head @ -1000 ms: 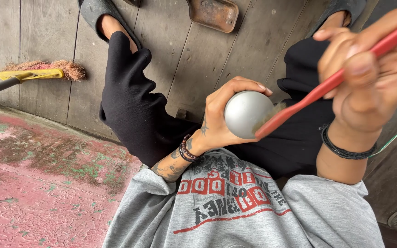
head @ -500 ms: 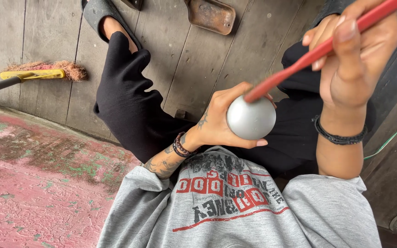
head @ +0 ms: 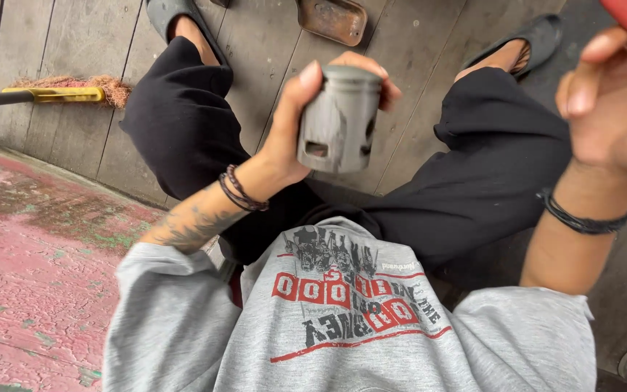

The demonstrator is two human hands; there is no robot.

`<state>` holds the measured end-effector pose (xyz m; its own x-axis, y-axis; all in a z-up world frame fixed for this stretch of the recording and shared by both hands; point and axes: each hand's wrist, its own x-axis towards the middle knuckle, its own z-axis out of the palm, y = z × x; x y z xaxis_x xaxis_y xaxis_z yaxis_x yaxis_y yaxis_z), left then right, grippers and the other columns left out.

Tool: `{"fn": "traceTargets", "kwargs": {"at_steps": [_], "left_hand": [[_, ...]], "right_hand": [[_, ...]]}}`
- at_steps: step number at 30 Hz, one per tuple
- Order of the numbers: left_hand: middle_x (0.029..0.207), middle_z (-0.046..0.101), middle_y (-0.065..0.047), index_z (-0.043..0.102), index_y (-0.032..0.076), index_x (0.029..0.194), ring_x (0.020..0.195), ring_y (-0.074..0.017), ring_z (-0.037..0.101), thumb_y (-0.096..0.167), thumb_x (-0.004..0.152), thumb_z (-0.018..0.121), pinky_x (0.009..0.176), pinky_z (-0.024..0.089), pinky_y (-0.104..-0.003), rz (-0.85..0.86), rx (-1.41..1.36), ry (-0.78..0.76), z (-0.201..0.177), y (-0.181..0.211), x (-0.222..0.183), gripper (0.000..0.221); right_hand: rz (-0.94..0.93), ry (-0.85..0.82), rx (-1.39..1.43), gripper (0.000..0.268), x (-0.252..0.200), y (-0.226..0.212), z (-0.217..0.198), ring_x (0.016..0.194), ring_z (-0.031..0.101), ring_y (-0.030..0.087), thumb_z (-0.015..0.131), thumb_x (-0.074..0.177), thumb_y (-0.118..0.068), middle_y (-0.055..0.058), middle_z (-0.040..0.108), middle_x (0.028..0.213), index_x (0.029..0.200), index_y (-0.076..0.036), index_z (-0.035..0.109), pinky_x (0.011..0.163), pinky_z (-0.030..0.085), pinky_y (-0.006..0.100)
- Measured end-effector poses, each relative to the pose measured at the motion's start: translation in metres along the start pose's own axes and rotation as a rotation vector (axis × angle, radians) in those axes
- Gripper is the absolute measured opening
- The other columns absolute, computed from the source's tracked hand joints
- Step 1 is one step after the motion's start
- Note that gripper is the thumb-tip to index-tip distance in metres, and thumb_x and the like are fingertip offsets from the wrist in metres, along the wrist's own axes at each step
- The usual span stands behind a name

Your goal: Cleaning a motorcycle engine piston using a brush to remove carbon or dirt.

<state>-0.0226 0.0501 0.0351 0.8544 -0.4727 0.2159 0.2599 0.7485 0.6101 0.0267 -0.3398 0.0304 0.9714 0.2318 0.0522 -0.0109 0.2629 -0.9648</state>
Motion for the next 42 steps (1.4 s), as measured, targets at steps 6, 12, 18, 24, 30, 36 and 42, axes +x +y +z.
{"fn": "traceTargets", "kwargs": {"at_steps": [6,12,18,24,30,36,42], "left_hand": [[0.099,0.072,-0.009,0.069,-0.002,0.115,0.079,-0.0158,0.067,0.057,0.085,0.058,0.069,0.053,-0.031,-0.309,-0.087,0.490,0.035,0.032,0.020,0.067],[0.132,0.057,-0.020,0.055,0.002,0.129,0.118,-0.0365,0.056,0.063,0.066,0.053,0.099,0.041,-0.049,-0.544,0.002,0.608,0.055,0.032,0.029,0.088],[0.122,0.068,-0.015,0.063,0.007,0.124,0.101,-0.0257,0.064,0.054,0.090,0.050,0.086,0.051,-0.042,-0.589,-0.319,0.599,0.047,0.022,0.023,0.060],[0.103,0.071,-0.008,0.065,0.007,0.108,0.095,-0.0284,0.073,0.054,0.093,0.053,0.073,0.055,-0.034,-0.591,-0.427,0.651,0.024,0.012,0.015,0.050],[0.106,0.072,-0.016,0.056,0.009,0.130,0.084,-0.0177,0.062,0.057,0.087,0.047,0.074,0.046,-0.030,-0.780,-0.273,0.975,0.028,0.030,0.020,0.065],[0.110,0.072,-0.013,0.068,-0.005,0.126,0.094,-0.0189,0.067,0.058,0.097,0.033,0.081,0.052,-0.032,-0.591,-0.358,0.880,0.011,0.025,0.012,0.077],[0.109,0.069,-0.016,0.061,0.001,0.119,0.094,-0.0217,0.064,0.059,0.090,0.043,0.084,0.049,-0.034,-0.674,-0.408,1.063,0.021,0.036,0.026,0.067]], "right_hand": [[-0.069,-0.377,-0.274,0.055,-0.023,-0.052,0.022,0.086,0.080,0.021,0.056,0.098,-0.041,0.023,0.057,0.139,0.141,-0.008,0.047,0.068,0.071,0.020],[0.093,-0.301,-0.336,0.022,-0.009,-0.080,0.106,0.073,0.074,0.011,0.058,0.090,0.000,0.020,0.072,0.116,0.110,-0.008,0.061,0.068,0.066,0.014],[0.356,-0.487,-0.422,0.051,0.027,-0.087,0.158,0.066,0.085,0.019,0.060,0.084,0.007,0.020,0.076,0.110,0.126,-0.008,0.036,0.051,0.067,0.021],[0.383,-0.581,-0.392,0.053,0.045,-0.055,0.148,0.075,0.082,0.022,0.049,0.088,0.007,0.016,0.068,0.100,0.134,-0.008,0.025,0.071,0.074,0.030],[0.405,-0.499,-0.625,0.018,0.059,-0.021,0.144,0.059,0.047,0.006,0.060,0.096,-0.012,0.009,0.076,0.118,0.108,0.001,0.060,0.056,0.041,0.020],[0.237,-0.682,-0.666,0.025,0.065,-0.028,0.160,0.039,0.041,0.003,0.059,0.090,-0.001,0.005,0.084,0.092,0.114,-0.004,0.050,0.037,0.035,0.017],[-0.005,-0.789,-0.812,0.026,0.078,-0.030,0.173,0.056,0.054,0.014,0.066,0.088,-0.001,0.003,0.070,0.088,0.113,-0.004,0.062,0.050,0.044,0.027]]}}
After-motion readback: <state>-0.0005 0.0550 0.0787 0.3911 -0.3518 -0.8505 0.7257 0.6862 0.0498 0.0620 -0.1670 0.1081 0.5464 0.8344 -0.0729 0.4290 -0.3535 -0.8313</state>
